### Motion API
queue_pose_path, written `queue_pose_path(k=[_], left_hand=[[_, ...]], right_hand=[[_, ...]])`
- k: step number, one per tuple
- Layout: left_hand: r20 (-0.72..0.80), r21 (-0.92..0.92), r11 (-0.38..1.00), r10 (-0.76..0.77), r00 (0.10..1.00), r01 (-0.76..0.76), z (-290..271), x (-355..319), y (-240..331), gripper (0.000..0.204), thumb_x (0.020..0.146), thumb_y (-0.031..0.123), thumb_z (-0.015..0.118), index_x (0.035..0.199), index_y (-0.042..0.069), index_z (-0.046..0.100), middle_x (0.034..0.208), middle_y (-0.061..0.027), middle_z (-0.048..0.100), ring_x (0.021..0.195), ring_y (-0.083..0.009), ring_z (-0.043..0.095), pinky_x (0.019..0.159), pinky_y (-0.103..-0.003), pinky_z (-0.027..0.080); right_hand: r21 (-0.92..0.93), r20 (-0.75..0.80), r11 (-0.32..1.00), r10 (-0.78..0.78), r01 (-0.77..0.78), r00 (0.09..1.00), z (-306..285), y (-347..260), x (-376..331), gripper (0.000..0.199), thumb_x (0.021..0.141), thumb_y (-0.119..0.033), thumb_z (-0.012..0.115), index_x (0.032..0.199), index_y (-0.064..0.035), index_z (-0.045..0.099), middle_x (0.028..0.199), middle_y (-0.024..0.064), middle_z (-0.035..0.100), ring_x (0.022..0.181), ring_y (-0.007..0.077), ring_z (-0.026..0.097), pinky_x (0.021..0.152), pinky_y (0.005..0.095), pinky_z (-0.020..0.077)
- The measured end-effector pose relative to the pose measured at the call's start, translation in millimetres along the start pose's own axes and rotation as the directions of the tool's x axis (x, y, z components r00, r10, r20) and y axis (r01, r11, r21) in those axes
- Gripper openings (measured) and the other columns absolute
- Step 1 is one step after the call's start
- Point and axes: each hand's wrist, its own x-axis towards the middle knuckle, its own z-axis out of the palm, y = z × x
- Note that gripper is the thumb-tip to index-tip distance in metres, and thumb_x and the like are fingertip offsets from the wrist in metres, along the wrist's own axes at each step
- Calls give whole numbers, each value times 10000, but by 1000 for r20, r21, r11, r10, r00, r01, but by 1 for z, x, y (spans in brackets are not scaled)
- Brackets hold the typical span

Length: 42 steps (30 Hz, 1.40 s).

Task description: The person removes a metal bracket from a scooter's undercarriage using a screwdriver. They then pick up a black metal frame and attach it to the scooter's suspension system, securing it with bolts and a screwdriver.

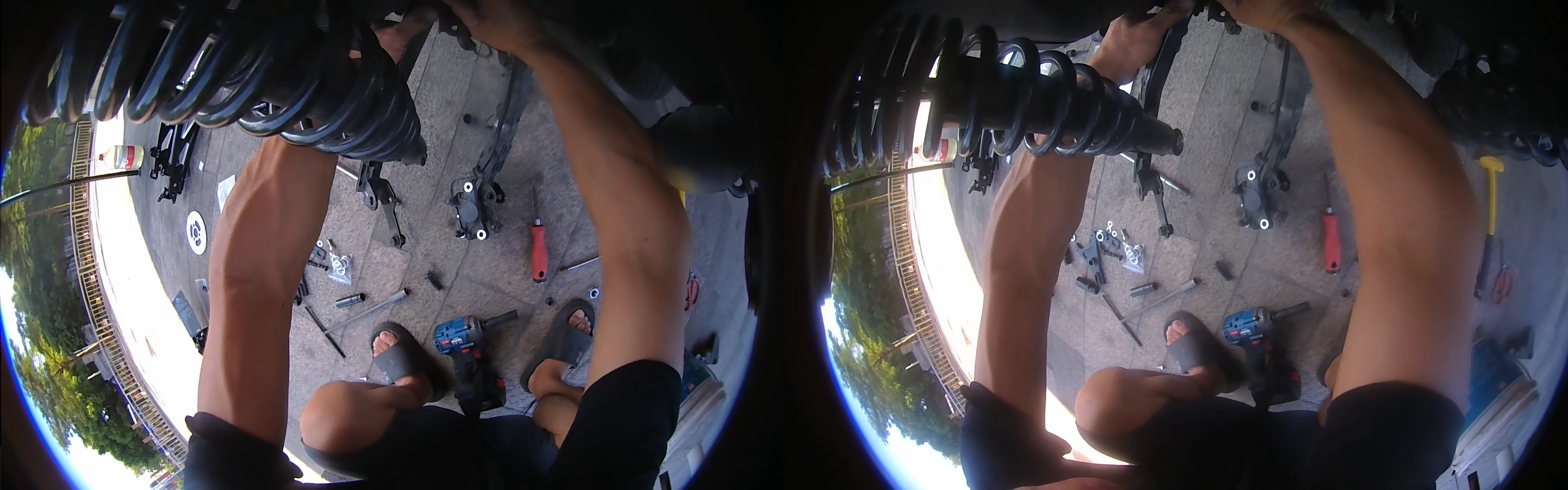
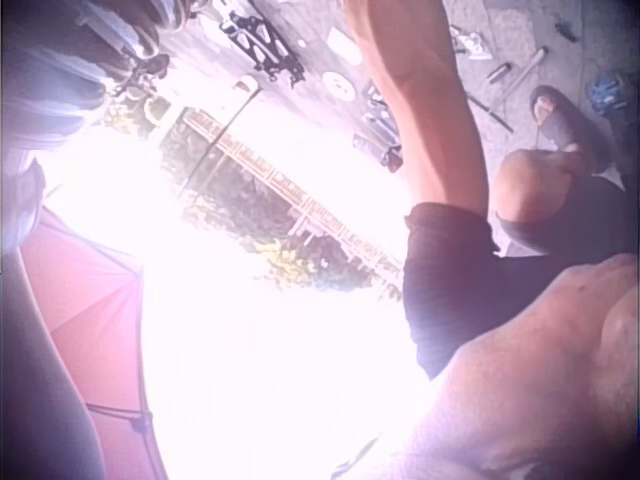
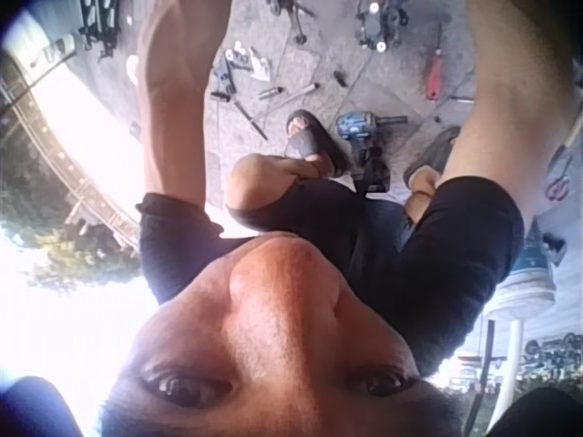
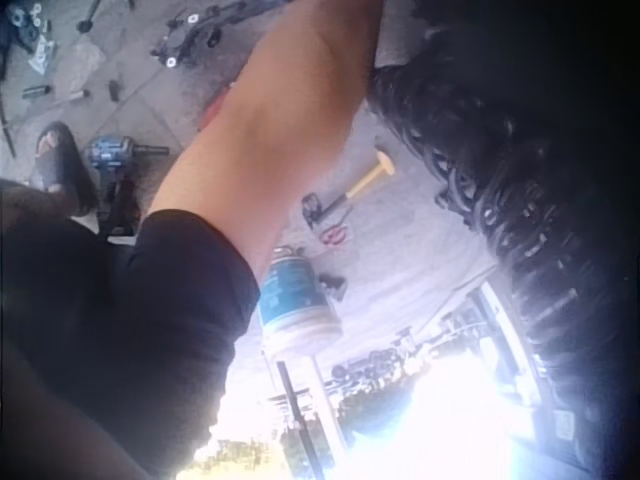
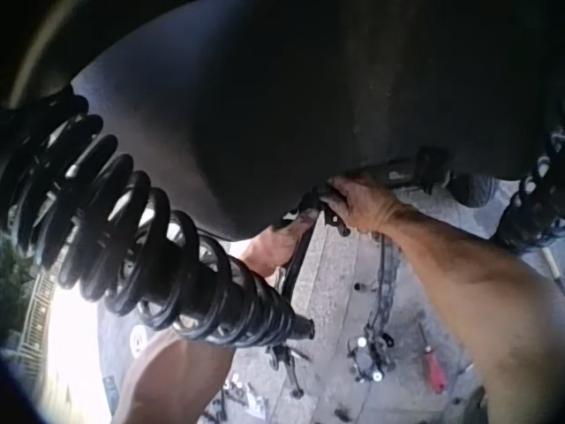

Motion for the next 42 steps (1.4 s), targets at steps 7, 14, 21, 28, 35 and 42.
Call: queue_pose_path(k=[7, 14, 21, 28, 35, 42], left_hand=[[105, 84, 989, 111, 988, -120, 10, -10, -23, 268, 896, 211, 645, 1121, 67, 669, 1103, -160, 650, 994, -334, 604, 862, -390, 473], [-16, -11, 994, -108, 994, 107, 1, 4, 2, 293, 867, 269, 676, 1074, 61, 685, 1059, -156, 667, 969, -318, 616, 841, -391, 478], [-56, -43, 965, -262, 964, 260, -6, 12, 30, 329, 841, 310, 695, 1051, 57, 689, 1035, -160, 677, 940, -325, 625, 824, -406, 484], [-58, 69, 970, -229, 972, 233, -7, 7, 26, 353, 824, 331, 705, 1040, 53, 689, 1021, -170, 682, 914, -337, 631, 812, -421, 489], [-44, -75, 905, -423, 905, 420, -6, 4, 36, 409, 818, 354, 701, 1098, 58, 662, 985, -185, 681, 891, -337, 634, 789, -416, 490], [-29, -506, 803, -380, 924, 315, -6, -8, 51, 588, 790, 468, 751, 1126, 11, 594, 1020, -161, 646, 925, -239, 626, 788, -321, 502]], right_hand=[[37, -108, 997, -65, 69, 992, 10, 11, -2, 316, 922, -292, 566, 1126, -55, 614, 1042, 225, 654, 994, 416, 610, 836, 457, 500], [140, -121, 983, 134, -117, 984, 9, -7, -14, 367, 928, -299, 570, 1194, -48, 589, 1074, 243, 642, 1037, 419, 597, 873, 449, 491], [423, 28, 901, 97, -99, 995, 5, 3, -3, 363, 947, -235, 577, 1260, -51, 565, 1121, 151, 663, 1050, 267, 608, 900, 368, 473], [691, 319, 469, 485, -550, 814, -2, 5, 0, 274, 966, -195, 590, 1212, -73, 596, 990, 47, 659, 884, 126, 580, 755, 284, 477], [771, 265, 342, 596, -538, 758, 3, -13, -15, 266, 944, -215, 627, 1175, -84, 598, 942, 67, 653, 802, 122, 608, 656, 241, 499], [298, -71, 801, 561, -519, 825, 5, -60, -81, 353, 892, -309, 652, 1063, -1, 640, 895, 145, 680, 809, 233, 655, 702, 336, 492]])
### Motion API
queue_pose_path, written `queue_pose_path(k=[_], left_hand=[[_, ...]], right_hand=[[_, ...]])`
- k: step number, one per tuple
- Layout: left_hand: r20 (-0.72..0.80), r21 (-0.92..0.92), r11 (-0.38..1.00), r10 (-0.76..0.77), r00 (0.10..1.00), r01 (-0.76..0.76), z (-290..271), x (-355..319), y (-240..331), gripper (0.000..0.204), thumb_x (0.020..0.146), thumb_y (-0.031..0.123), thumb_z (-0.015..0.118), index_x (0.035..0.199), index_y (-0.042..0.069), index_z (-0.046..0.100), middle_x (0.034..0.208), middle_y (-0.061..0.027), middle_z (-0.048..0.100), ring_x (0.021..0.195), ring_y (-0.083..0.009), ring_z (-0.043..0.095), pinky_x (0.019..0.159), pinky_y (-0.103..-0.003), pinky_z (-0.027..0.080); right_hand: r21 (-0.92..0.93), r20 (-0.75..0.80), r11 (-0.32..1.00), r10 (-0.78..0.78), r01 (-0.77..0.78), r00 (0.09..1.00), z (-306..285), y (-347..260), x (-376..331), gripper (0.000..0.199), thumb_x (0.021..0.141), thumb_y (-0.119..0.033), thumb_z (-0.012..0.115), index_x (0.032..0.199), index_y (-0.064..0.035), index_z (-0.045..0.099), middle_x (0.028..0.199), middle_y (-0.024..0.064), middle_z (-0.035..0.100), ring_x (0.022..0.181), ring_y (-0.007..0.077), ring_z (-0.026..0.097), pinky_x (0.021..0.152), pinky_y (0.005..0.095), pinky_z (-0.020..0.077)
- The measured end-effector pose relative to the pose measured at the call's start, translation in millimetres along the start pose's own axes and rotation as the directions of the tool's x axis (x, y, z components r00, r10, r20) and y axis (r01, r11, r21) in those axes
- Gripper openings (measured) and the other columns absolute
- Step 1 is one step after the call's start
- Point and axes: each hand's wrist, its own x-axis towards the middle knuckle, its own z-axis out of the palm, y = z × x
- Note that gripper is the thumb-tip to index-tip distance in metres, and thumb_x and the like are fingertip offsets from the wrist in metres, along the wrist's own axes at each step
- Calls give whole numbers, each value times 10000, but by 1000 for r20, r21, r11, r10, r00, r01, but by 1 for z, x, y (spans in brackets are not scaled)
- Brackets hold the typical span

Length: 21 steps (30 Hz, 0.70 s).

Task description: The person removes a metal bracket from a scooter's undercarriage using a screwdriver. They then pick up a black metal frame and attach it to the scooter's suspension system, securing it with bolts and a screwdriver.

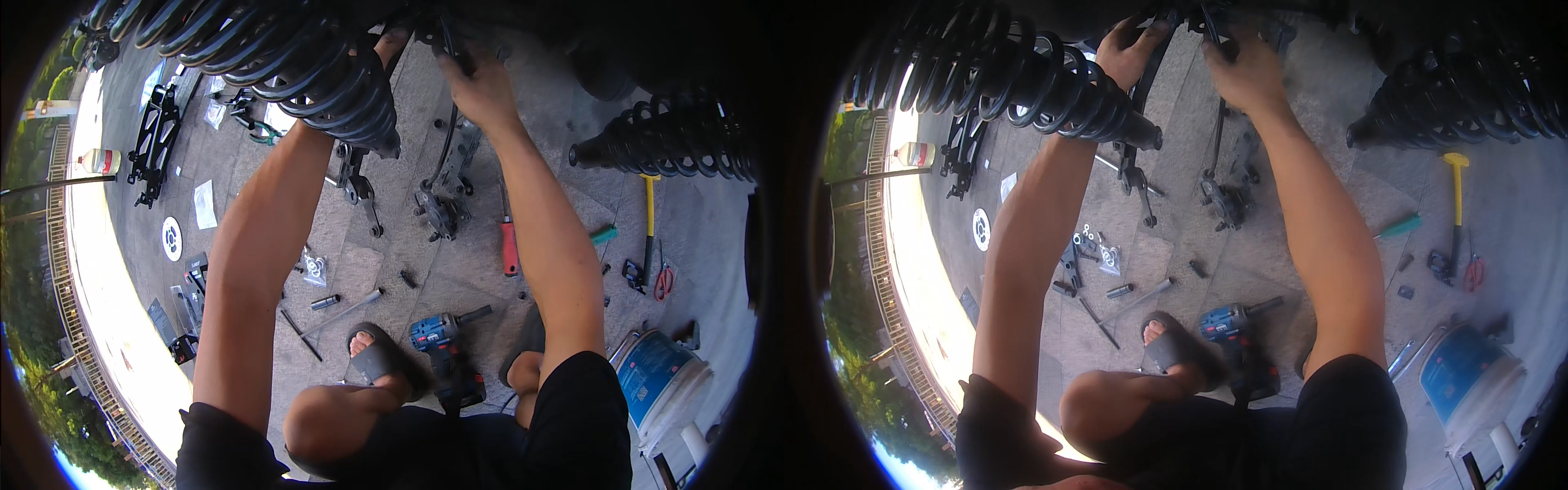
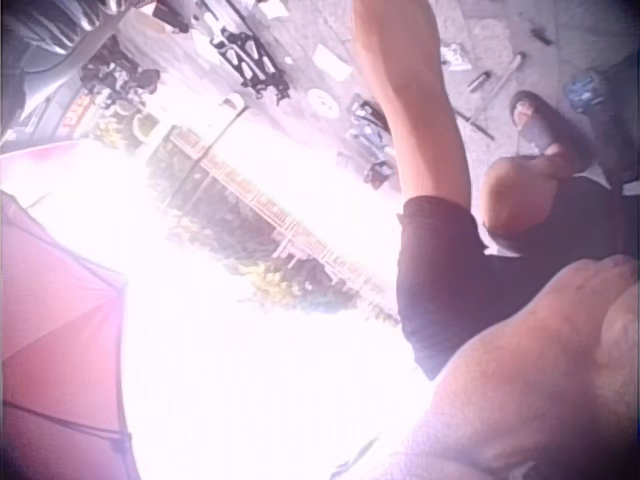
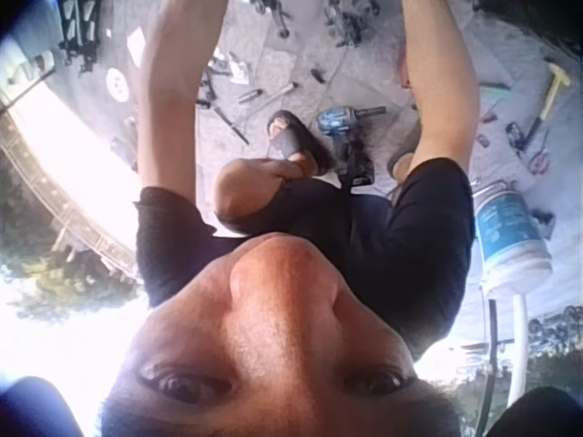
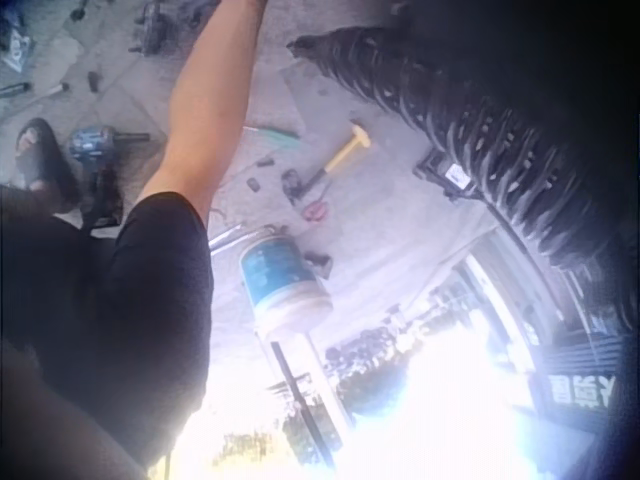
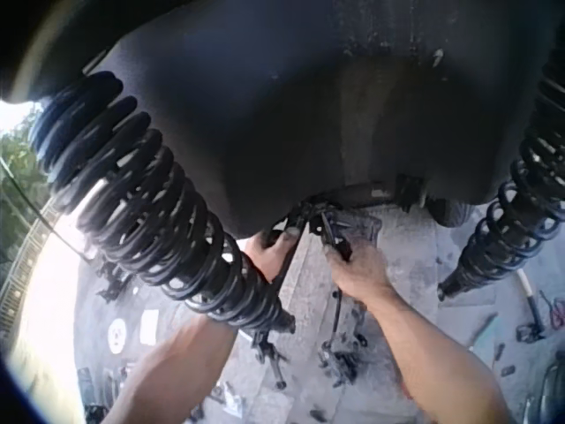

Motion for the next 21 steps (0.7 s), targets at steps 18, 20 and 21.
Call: queue_pose_path(k=[18, 20, 21], left_hand=[[206, 235, 815, -575, 792, 530, -25, -35, 31, 802, 703, 464, 779, 1213, -69, 464, 734, -128, 624, 641, -213, 612, 632, -315, 509], [187, 241, 766, -639, 746, 595, -28, -34, 32, 793, 706, 481, 783, 1187, -69, 475, 729, -126, 622, 641, -201, 609, 633, -309, 512], [219, 202, 746, -666, 713, 634, -28, -35, 34, 789, 707, 489, 785, 1174, -70, 481, 727, -125, 621, 640, -195, 607, 633, -306, 514]], right_hand=[[287, 20, 701, 677, -653, 735, 25, 90, -90, 382, 931, -233, 582, 1228, -16, 480, 1054, 165, 595, 966, 264, 587, 825, 403, 453], [242, -3, 735, 653, -633, 757, 17, 84, -100, 372, 937, -234, 569, 1227, -22, 475, 1036, 176, 596, 950, 280, 597, 821, 414, 456], [209, -4, 751, 641, -626, 767, 12, 83, -105, 371, 936, -231, 564, 1225, -16, 473, 1031, 187, 599, 944, 297, 603, 819, 419, 458]])
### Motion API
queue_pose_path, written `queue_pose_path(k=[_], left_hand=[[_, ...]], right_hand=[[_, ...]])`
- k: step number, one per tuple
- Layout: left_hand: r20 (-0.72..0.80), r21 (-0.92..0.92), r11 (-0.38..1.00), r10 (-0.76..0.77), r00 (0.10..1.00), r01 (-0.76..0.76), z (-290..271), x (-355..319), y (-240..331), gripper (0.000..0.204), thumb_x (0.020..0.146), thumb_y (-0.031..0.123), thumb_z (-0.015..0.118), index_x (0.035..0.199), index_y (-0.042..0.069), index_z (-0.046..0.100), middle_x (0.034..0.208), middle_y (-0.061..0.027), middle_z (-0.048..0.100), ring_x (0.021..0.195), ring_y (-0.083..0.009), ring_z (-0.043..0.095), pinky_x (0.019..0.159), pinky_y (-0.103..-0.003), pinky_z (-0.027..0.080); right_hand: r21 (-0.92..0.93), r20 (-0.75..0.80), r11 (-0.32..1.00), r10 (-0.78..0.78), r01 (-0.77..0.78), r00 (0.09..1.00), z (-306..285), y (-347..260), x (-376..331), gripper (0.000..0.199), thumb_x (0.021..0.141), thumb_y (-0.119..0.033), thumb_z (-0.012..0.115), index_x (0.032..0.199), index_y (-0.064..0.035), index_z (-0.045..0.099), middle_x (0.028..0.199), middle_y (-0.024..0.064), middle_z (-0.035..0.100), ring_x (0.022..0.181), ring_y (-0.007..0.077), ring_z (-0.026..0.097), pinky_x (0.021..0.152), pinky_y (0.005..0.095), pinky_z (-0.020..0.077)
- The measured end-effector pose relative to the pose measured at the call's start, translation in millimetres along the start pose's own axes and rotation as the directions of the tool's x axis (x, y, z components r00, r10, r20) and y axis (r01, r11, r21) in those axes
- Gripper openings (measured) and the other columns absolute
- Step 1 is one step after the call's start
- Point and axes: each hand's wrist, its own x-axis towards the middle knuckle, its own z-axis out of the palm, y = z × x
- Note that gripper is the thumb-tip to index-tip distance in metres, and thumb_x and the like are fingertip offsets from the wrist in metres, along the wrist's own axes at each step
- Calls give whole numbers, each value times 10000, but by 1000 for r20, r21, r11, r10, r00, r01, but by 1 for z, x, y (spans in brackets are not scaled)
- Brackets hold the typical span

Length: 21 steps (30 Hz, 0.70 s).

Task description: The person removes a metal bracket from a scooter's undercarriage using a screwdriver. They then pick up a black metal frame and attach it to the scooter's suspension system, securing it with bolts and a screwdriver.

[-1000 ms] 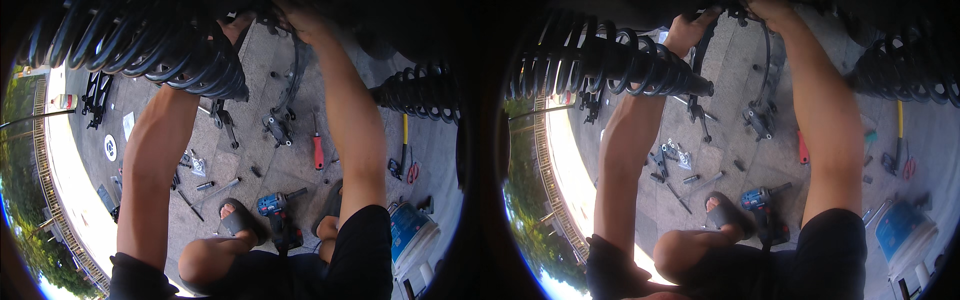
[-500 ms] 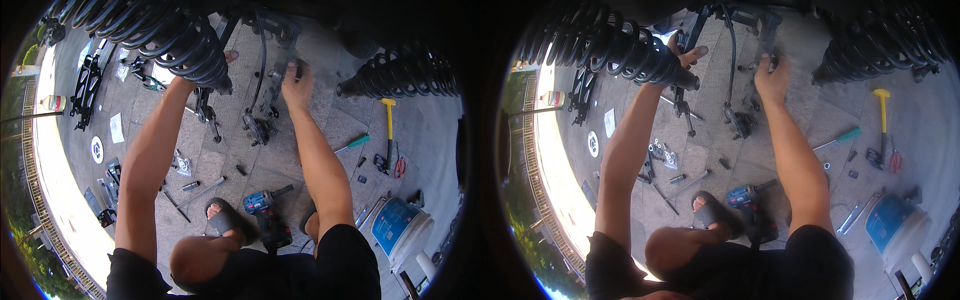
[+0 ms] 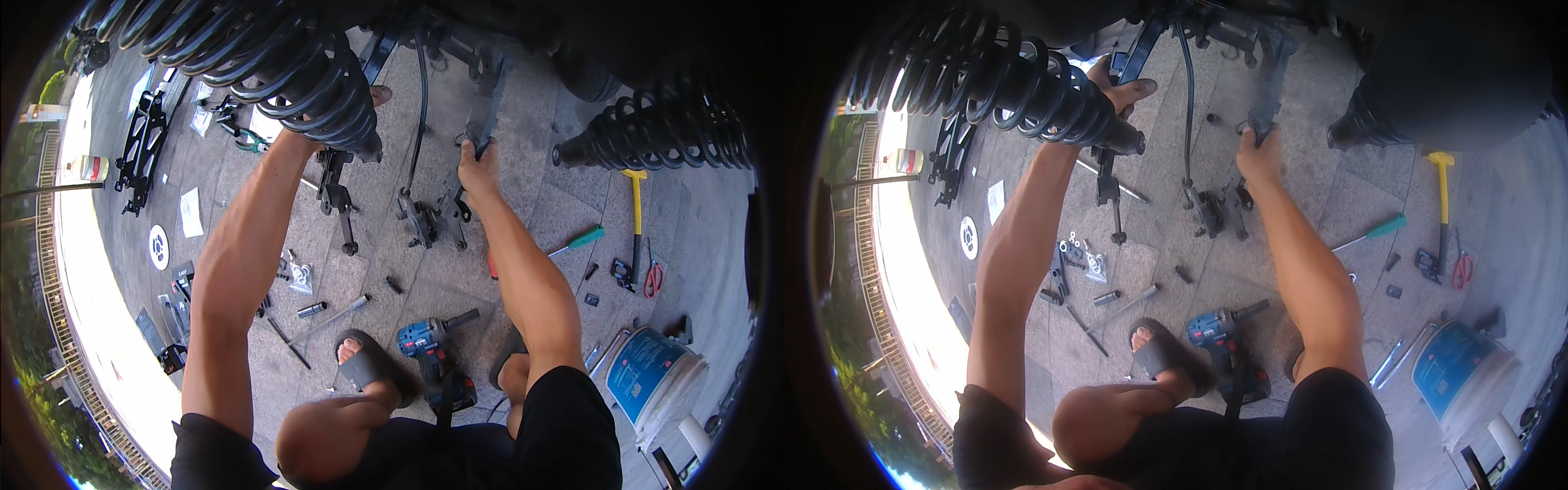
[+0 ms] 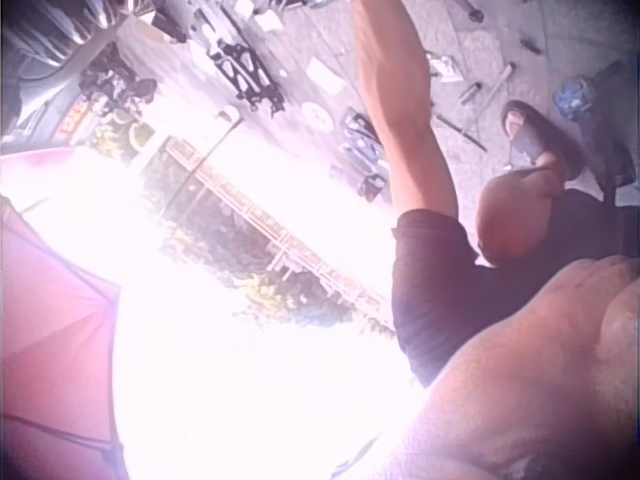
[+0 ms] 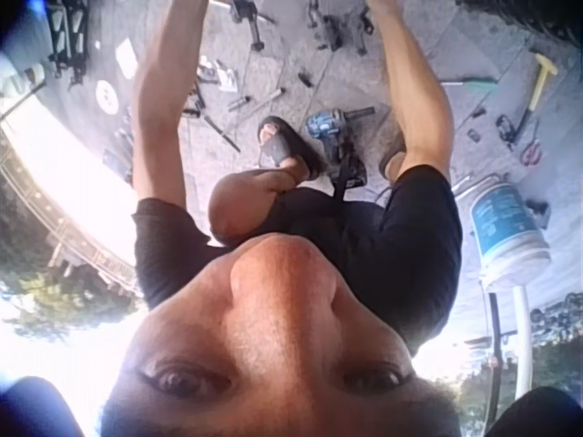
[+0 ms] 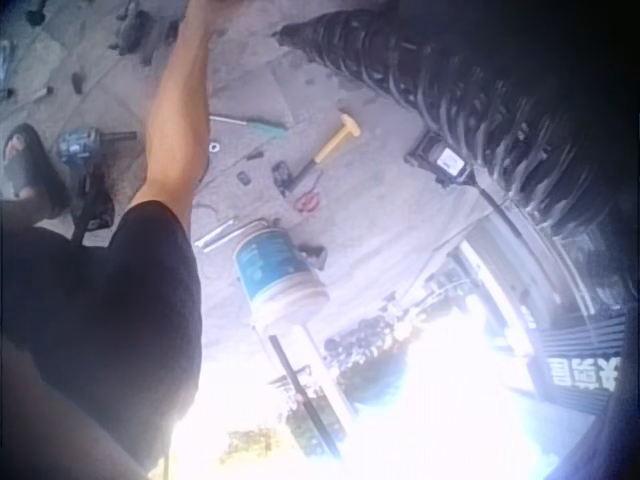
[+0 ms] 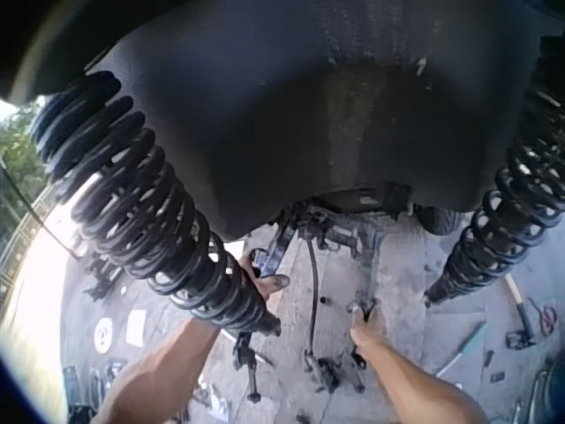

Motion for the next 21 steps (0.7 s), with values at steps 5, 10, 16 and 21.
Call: queue_pose_path(k=[5, 10, 16, 21], left_hand=[[34, -147, 989, 17, 999, -12, 14, -20, -2, 867, 683, 427, 826, 1256, -90, 429, 876, -160, 618, 748, -223, 605, 721, -349, 517], [7, -244, 970, 18, 1000, -16, 24, -40, -17, 519, 738, 317, 814, 1052, -31, 590, 824, -104, 597, 778, -197, 581, 762, -373, 484], [44, -385, 911, -141, 989, 147, 30, -51, -45, 387, 757, -27, 715, 1107, -13, 551, 918, -61, 616, 741, -122, 566, 627, -291, 471], [15, -483, 850, -233, 972, 211, 27, -67, -64, 383, 757, -12, 729, 1061, -16, 496, 831, -68, 601, 628, -120, 558, 530, -285, 468]], right_hand=[[-128, 17, 983, -128, 129, 992, -25, 12, -12, 393, 924, -224, 554, 1212, 27, 461, 1029, 254, 617, 941, 389, 623, 814, 441, 464], [-234, 54, 960, -145, 154, 988, -38, 17, -19, 390, 896, -233, 573, 1132, 64, 483, 1043, 301, 618, 978, 442, 613, 826, 465, 468], [-423, 120, 887, -150, 187, 981, -45, 19, -41, 368, 884, -241, 584, 1080, 61, 507, 985, 298, 630, 940, 458, 616, 811, 482, 475], [-465, 158, 863, -140, 199, 977, -44, 20, -55, 374, 878, -271, 589, 1068, 46, 537, 968, 279, 638, 969, 449, 609, 821, 479, 472]])
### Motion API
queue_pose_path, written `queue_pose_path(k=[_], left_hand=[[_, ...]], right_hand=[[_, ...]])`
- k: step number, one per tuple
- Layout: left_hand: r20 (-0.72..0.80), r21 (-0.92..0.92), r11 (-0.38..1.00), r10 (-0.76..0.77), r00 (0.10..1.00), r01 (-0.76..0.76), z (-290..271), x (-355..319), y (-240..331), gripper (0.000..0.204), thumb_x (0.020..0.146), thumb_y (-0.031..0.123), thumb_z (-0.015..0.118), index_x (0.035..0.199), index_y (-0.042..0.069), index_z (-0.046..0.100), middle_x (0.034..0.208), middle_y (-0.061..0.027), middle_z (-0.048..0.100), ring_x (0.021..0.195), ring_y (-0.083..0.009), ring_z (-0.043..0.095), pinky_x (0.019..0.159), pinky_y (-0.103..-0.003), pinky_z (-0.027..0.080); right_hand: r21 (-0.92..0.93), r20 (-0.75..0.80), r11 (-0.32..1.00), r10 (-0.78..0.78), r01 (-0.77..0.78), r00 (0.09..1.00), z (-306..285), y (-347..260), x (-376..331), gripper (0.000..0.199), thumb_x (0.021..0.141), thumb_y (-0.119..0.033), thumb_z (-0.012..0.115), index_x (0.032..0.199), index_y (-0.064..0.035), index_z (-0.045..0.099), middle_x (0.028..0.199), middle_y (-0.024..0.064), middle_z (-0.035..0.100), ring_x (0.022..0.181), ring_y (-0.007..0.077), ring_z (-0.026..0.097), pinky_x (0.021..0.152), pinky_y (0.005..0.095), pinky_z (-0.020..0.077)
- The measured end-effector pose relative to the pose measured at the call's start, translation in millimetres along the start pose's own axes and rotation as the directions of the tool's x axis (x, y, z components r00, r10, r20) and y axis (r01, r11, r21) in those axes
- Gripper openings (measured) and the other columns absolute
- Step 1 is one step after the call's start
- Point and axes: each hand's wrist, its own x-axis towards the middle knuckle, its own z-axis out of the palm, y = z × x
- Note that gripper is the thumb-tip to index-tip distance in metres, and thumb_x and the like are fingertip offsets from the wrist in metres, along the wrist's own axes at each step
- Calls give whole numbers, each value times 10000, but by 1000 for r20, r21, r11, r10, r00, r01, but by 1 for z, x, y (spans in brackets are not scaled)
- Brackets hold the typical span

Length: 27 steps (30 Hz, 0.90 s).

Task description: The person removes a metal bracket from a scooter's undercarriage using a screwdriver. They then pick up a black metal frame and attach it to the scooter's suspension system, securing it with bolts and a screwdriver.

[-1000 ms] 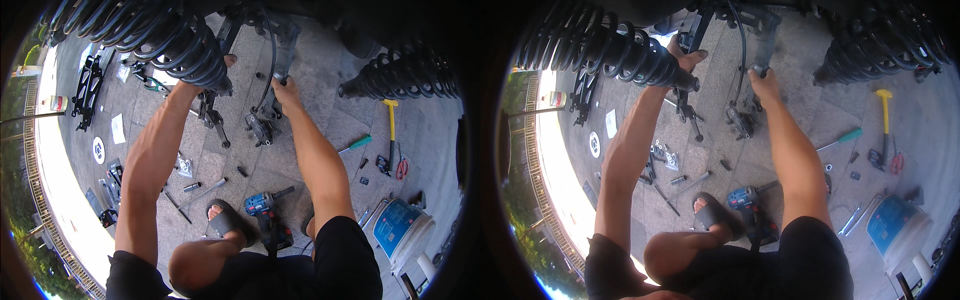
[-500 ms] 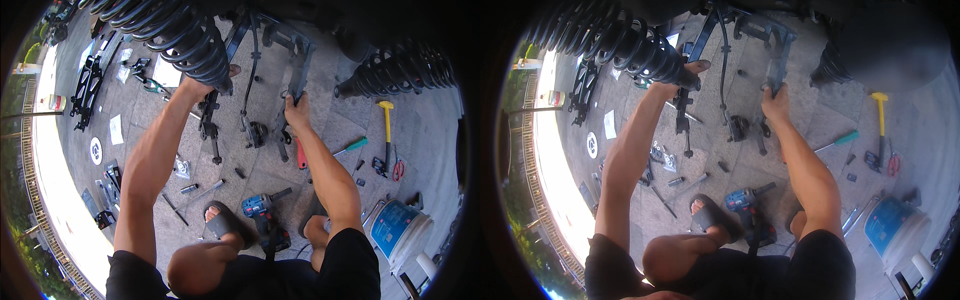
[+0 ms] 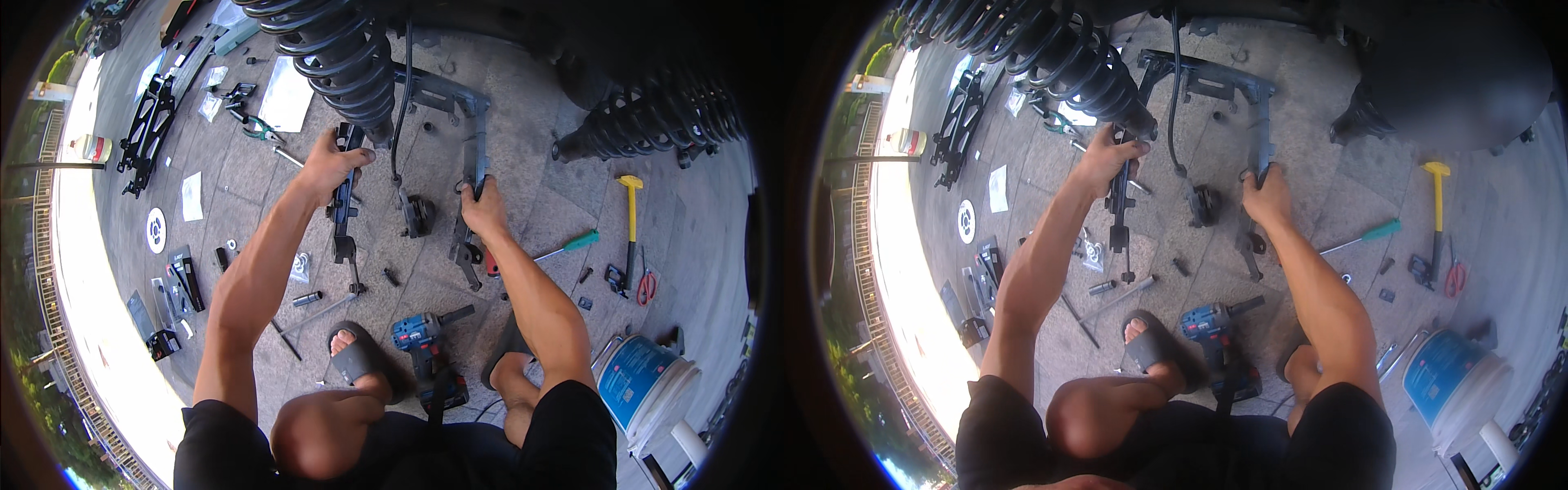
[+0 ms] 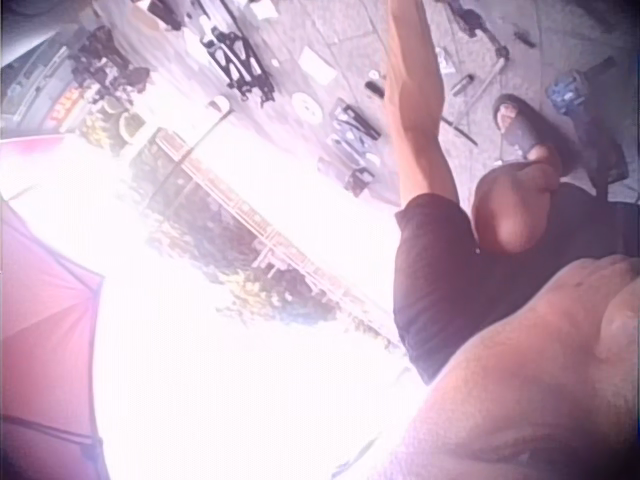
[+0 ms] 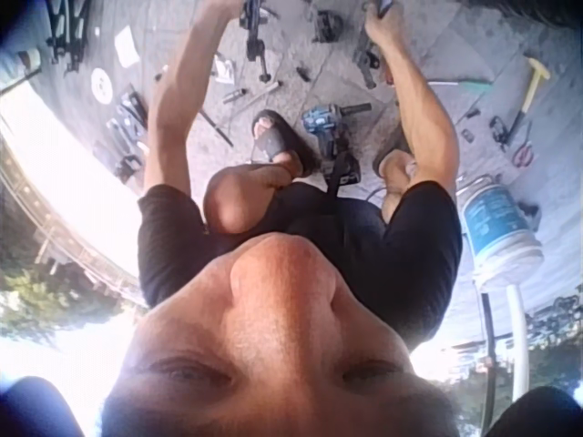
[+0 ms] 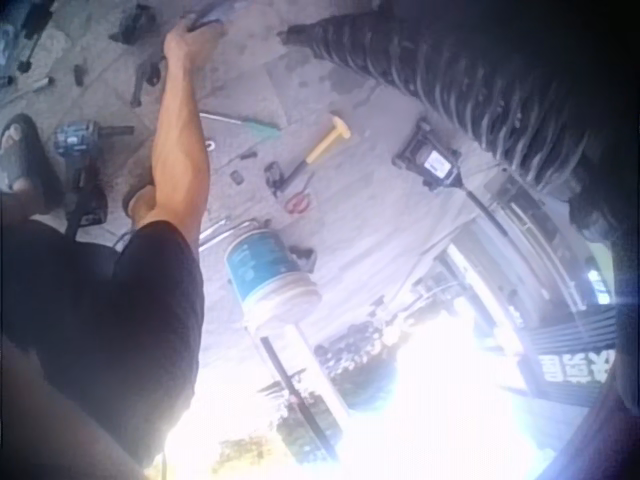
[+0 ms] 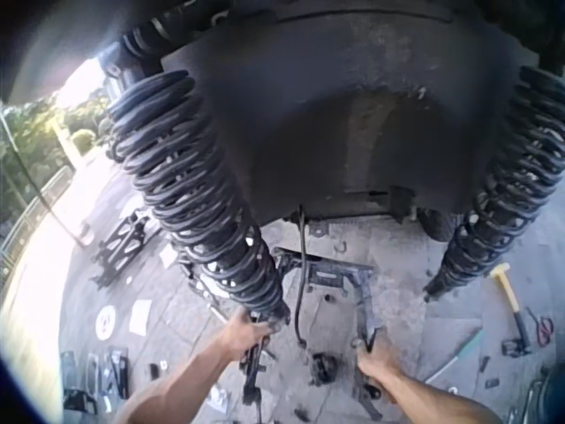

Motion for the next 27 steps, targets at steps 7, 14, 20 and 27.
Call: queue_pose_path(k=[7, 14, 20, 27], left_hand=[[-100, -252, 927, -310, 945, 278, -22, -13, -33, 169, 782, 69, 685, 815, 28, 524, 656, -47, 518, 496, -162, 503, 459, -326, 454], [-191, -606, 763, -415, 889, 226, -48, -35, -66, 93, 823, 72, 604, 795, 36, 523, 614, -51, 493, 492, -164, 484, 461, -334, 447], [-385, -678, 734, -402, 831, 41, -55, -17, -75, 96, 822, 84, 602, 773, 39, 532, 632, -72, 514, 517, -202, 510, 496, -380, 471], [-627, -636, 735, -318, 711, -233, -70, -5, -73, 127, 767, 35, 650, 760, -31, 542, 644, -86, 525, 509, -212, 529, 470, -393, 458]], right_hand=[[-131, 326, 991, 9, 36, 945, -18, -25, 30, 510, 882, -365, 629, 1183, 44, 579, 1068, 223, 657, 987, 321, 646, 847, 390, 494], [298, 450, 952, -77, -68, 890, -32, -46, 77, 483, 941, -430, 587, 1173, -7, 606, 1057, 66, 642, 953, 149, 577, 791, 288, 474], [314, 200, 949, -44, -22, 979, -27, -36, 76, 455, 954, -446, 557, 1149, -38, 609, 988, 21, 634, 872, 125, 577, 736, 283, 470], [112, 385, 987, -147, 112, 911, -11, -15, 43, 414, 951, -377, 559, 1017, 27, 619, 878, 100, 656, 785, 181, 613, 707, 315, 487]])
